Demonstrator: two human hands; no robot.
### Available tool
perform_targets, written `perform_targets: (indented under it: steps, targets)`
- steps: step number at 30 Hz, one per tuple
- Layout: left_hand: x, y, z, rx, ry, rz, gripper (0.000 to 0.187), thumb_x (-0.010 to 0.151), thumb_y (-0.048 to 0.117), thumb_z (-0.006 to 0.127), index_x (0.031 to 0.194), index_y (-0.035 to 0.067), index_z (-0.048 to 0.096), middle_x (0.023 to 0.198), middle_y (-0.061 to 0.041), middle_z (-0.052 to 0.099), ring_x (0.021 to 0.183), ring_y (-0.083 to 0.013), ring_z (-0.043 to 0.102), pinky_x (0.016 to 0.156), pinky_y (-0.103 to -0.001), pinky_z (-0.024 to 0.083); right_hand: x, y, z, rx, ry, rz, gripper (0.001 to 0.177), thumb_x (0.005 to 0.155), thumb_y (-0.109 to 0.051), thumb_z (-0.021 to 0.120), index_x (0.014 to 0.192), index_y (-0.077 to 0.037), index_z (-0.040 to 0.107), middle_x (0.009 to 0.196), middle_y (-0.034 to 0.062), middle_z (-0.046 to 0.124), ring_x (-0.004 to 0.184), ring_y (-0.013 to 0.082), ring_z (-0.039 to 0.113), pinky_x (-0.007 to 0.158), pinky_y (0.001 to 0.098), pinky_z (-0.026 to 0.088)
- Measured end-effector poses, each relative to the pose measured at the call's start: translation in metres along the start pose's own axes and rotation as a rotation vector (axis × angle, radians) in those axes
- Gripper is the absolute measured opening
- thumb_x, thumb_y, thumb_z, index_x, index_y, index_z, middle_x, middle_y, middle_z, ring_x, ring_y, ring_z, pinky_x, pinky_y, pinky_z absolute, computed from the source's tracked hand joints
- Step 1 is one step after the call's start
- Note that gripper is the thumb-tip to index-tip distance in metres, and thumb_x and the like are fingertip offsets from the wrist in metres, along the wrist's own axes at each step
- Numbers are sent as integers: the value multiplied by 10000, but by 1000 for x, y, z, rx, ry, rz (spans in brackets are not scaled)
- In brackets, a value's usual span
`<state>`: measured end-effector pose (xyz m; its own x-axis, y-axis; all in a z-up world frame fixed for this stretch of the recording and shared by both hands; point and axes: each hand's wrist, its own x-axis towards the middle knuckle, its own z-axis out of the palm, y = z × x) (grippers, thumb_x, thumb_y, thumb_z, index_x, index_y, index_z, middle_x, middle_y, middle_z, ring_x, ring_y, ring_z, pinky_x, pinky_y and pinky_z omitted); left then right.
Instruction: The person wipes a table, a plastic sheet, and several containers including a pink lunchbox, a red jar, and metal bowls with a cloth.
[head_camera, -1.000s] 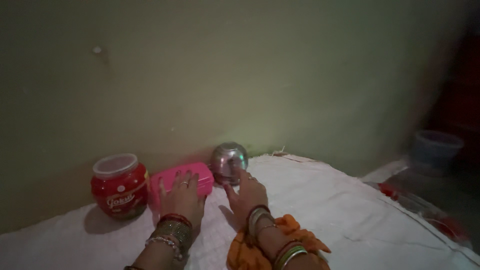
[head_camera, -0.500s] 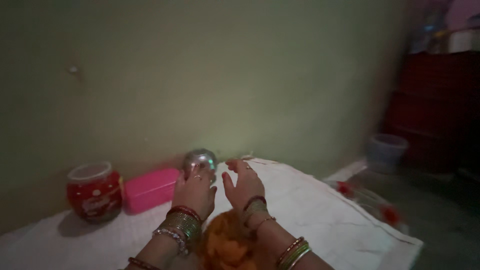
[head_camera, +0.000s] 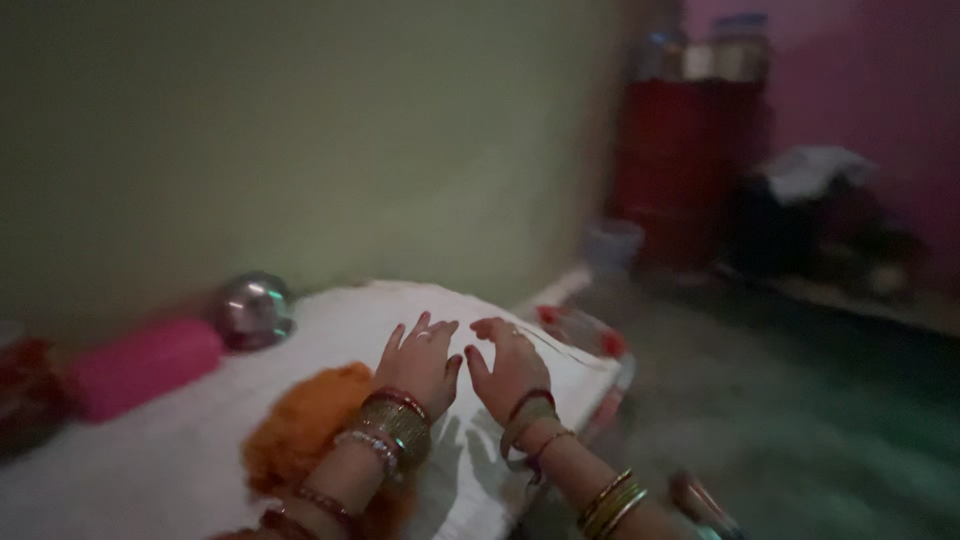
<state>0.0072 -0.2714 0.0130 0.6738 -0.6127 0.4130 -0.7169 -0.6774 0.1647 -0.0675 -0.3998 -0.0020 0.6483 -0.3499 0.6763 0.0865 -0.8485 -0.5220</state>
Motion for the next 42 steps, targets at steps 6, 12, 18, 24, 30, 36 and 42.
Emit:
perform_targets:
  steps: [6,12,18,24,30,36,42]
  targets:
    - [-14,89,51,-87,-38,197,509,966,289,549,1446,131,484,1500,-70,509,1491,-252,313,1220,-487,205,-54,63,-75,-196,-9,122,298,900,-293,661,1166,-158,654,1171,65,712,1096,312,664,954,455,510]
    - [-45,172,99,-179,-75,360,486,973,286,580,1412,83,536,1454,-141,549,1456,-309,379,1228,-480,242,-114,124,-137,-284,-57,341,324,889,-284,660,1186,-156,647,1214,101,682,1121,337,645,955,470,513]
    - [-91,229,181,-272,-89,454,567,828,216,676,1353,41,550,1403,-161,577,1421,-328,407,1175,-484,272,-189,170,-162,-343,-87,428,310,909,-255,617,1207,-175,646,1173,110,699,1105,356,639,948,483,505]
    - [-145,246,247,-270,-308,334,492,845,138,641,1328,71,570,1414,-140,582,1447,-300,406,1213,-457,277,-263,198,-150,-321,-137,500,251,953,-267,600,1181,-173,649,1163,129,696,1075,366,658,922,505,520]
    - [-176,237,297,-281,-508,198,492,861,133,671,1337,88,555,1436,-153,545,1435,-304,403,1206,-431,290,-314,225,-118,-222,-218,650,293,874,-247,678,1145,-138,657,1131,130,707,1067,361,667,895,481,544]
    - [-185,225,302,-368,-550,148,495,843,38,654,1328,72,564,1427,-178,548,1336,-368,500,1129,-447,416,-343,257,-81,-207,-291,710,338,844,-210,698,1175,-153,662,1146,141,708,1060,366,674,902,487,540]
    - [-180,219,310,-360,-687,59,485,832,-22,613,1302,92,581,1402,-129,585,1321,-349,532,1089,-451,460,-356,277,-42,-377,-522,720,519,825,-293,761,1278,-158,546,1310,149,599,1148,374,628,942,500,527]
